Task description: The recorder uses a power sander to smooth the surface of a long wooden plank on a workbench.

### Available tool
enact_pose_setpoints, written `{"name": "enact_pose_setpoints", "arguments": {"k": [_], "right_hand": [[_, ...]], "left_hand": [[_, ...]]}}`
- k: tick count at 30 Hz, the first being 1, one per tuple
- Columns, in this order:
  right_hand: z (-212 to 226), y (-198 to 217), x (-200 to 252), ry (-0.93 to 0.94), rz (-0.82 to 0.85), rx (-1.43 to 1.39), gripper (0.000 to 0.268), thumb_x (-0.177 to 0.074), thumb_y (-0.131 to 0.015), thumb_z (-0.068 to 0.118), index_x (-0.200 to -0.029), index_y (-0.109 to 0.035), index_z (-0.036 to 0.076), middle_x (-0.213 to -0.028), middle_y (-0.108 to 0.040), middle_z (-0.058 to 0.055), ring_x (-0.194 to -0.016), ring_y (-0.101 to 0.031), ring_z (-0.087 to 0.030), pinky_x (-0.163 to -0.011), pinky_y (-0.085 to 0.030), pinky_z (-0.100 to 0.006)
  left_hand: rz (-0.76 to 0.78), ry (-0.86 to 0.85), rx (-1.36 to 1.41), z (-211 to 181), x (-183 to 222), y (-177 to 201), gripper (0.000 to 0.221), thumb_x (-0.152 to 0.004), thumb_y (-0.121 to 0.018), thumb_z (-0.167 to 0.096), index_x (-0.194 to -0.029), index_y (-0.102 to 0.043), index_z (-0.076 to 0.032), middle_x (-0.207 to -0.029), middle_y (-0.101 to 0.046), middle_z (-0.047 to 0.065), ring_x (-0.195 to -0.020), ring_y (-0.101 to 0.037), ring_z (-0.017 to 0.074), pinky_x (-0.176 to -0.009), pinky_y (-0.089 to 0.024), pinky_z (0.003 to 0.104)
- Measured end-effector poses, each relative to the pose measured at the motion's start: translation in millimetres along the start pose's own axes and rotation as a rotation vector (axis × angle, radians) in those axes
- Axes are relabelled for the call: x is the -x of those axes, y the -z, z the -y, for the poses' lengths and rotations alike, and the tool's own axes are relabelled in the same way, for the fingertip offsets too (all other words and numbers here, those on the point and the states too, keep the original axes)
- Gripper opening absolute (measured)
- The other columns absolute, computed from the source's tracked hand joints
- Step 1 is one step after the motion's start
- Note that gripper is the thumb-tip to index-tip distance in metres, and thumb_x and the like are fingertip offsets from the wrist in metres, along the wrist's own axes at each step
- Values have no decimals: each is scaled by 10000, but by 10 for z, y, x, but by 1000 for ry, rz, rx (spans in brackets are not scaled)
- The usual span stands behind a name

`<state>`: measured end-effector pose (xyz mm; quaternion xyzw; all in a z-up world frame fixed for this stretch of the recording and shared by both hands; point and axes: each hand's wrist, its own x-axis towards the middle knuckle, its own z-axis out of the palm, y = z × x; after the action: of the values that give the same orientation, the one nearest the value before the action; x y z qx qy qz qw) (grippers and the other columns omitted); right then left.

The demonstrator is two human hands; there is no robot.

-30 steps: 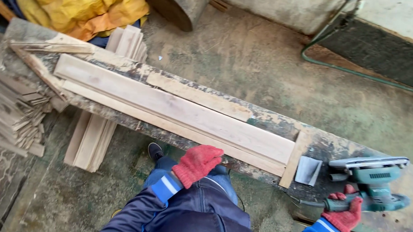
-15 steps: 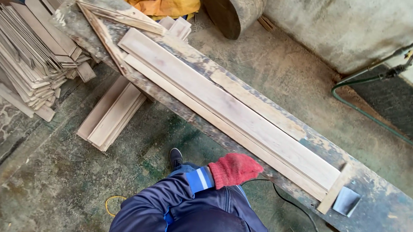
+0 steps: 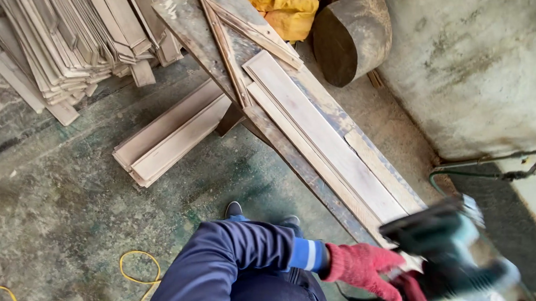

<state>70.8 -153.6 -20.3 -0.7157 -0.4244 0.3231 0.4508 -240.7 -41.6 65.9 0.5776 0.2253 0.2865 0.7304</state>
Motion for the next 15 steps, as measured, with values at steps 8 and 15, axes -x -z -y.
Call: {"name": "enact_pose_setpoints", "arguments": {"k": [8,15], "right_hand": [[1521,-2290,-1145,529,40,105,149,-992,-463,146,-1007,-489,-1,-1018,-449,-78,-940,-398,-210,-974,-393,-346],[1526,-2351,-1624,-135,680,437,567,-732,-780,-121,-1273,-641,-26,-949,-752,-224,-730,-682,-288,-592,-556,-378]], "left_hand": [[-348,338,514,58,-367,612,1441,-316,-752,-541,-1550,-293,44,-1547,-440,191,-1410,-460,314,-1241,-347,369],[-688,368,747,423,-813,1091,772,-590,-855,-453,-1192,-674,-5,-1012,-687,77,-855,-632,166,-685,-542,259]]}}
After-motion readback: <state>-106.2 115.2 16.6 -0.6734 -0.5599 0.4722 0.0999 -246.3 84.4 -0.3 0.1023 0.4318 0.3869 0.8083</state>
